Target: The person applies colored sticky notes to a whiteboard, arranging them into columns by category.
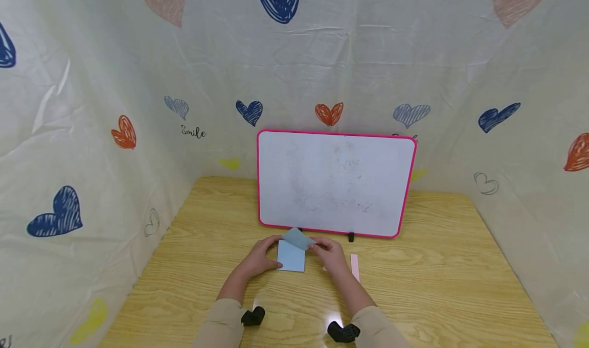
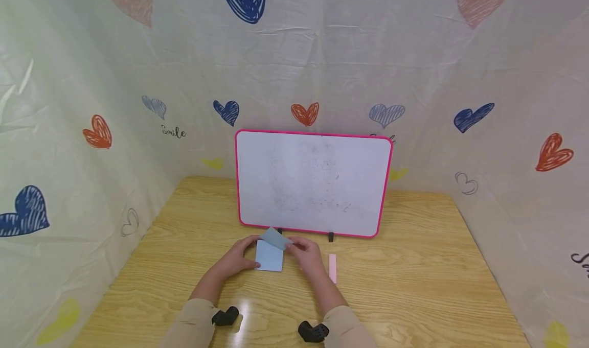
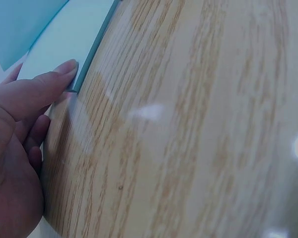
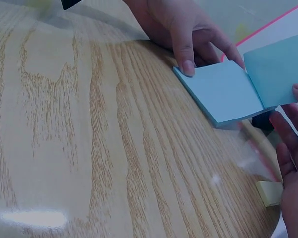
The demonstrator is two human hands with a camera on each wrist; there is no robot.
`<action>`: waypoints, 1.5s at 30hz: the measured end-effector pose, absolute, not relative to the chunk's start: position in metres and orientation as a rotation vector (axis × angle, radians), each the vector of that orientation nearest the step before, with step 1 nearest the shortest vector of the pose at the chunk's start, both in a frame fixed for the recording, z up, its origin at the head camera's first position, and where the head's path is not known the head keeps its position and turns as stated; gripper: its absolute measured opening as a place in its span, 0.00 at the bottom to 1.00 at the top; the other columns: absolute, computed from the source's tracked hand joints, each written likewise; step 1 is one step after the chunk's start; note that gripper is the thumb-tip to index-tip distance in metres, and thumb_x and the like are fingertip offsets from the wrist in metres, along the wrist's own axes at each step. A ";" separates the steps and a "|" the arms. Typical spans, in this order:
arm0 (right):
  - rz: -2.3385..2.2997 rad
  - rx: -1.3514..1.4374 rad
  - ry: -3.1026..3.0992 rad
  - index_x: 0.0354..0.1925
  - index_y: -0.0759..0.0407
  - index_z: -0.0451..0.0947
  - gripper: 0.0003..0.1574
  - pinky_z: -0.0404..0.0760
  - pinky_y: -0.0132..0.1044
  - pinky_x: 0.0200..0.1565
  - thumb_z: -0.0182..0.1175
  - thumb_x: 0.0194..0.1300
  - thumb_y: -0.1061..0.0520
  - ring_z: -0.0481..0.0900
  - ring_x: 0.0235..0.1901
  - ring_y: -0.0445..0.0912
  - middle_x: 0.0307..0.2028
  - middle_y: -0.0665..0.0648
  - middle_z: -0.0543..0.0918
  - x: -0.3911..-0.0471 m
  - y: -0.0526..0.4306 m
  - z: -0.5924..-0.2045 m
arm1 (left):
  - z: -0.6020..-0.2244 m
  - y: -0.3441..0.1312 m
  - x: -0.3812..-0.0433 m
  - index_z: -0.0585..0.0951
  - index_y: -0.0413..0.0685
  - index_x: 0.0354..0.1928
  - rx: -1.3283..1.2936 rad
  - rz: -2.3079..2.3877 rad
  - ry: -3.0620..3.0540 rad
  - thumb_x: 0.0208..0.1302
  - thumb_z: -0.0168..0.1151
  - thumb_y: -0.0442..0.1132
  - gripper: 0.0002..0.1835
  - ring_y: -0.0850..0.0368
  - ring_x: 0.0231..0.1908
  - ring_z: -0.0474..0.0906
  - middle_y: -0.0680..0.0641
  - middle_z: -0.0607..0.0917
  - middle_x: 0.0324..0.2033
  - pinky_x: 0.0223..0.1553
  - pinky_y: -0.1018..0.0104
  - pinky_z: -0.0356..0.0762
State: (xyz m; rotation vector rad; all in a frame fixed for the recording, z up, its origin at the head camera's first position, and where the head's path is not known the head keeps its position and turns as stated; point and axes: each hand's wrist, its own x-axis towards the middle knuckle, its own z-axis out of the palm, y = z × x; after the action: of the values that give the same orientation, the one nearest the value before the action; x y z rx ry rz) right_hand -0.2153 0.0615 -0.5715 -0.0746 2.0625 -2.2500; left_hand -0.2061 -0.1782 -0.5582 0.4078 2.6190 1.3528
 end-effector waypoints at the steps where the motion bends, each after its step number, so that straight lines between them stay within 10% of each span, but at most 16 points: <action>1: -2.247 -0.059 2.064 0.46 0.75 0.81 0.13 0.82 0.38 0.43 0.64 0.63 0.67 0.81 0.36 0.41 0.41 0.58 0.85 -0.215 0.062 -0.570 | -0.558 -0.178 -0.206 0.72 0.44 0.63 0.411 1.354 2.620 0.49 0.77 0.32 0.37 0.41 0.60 0.65 0.41 0.74 0.60 0.61 0.43 0.63; 17: -2.227 -0.163 1.940 0.46 0.79 0.78 0.13 0.80 0.56 0.46 0.60 0.66 0.69 0.81 0.42 0.68 0.34 0.64 0.84 -0.211 0.064 -0.557 | -0.559 -0.179 -0.207 0.73 0.45 0.63 0.381 1.360 2.610 0.49 0.77 0.33 0.37 0.41 0.62 0.63 0.42 0.73 0.62 0.62 0.43 0.62; 45: -2.386 -0.213 1.862 0.44 0.79 0.78 0.11 0.74 0.63 0.50 0.60 0.64 0.70 0.87 0.36 0.47 0.35 0.64 0.86 -0.205 0.070 -0.552 | -0.561 -0.179 -0.207 0.75 0.50 0.62 0.423 1.344 2.621 0.49 0.77 0.33 0.35 0.38 0.62 0.63 0.43 0.74 0.61 0.60 0.41 0.63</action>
State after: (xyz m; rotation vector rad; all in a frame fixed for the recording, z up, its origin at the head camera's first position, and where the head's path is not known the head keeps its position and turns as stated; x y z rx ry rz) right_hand -0.2047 0.0695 -0.5522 -0.2131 1.8616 -2.3859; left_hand -0.2069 -0.1793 -0.5606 0.4229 2.6212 1.3443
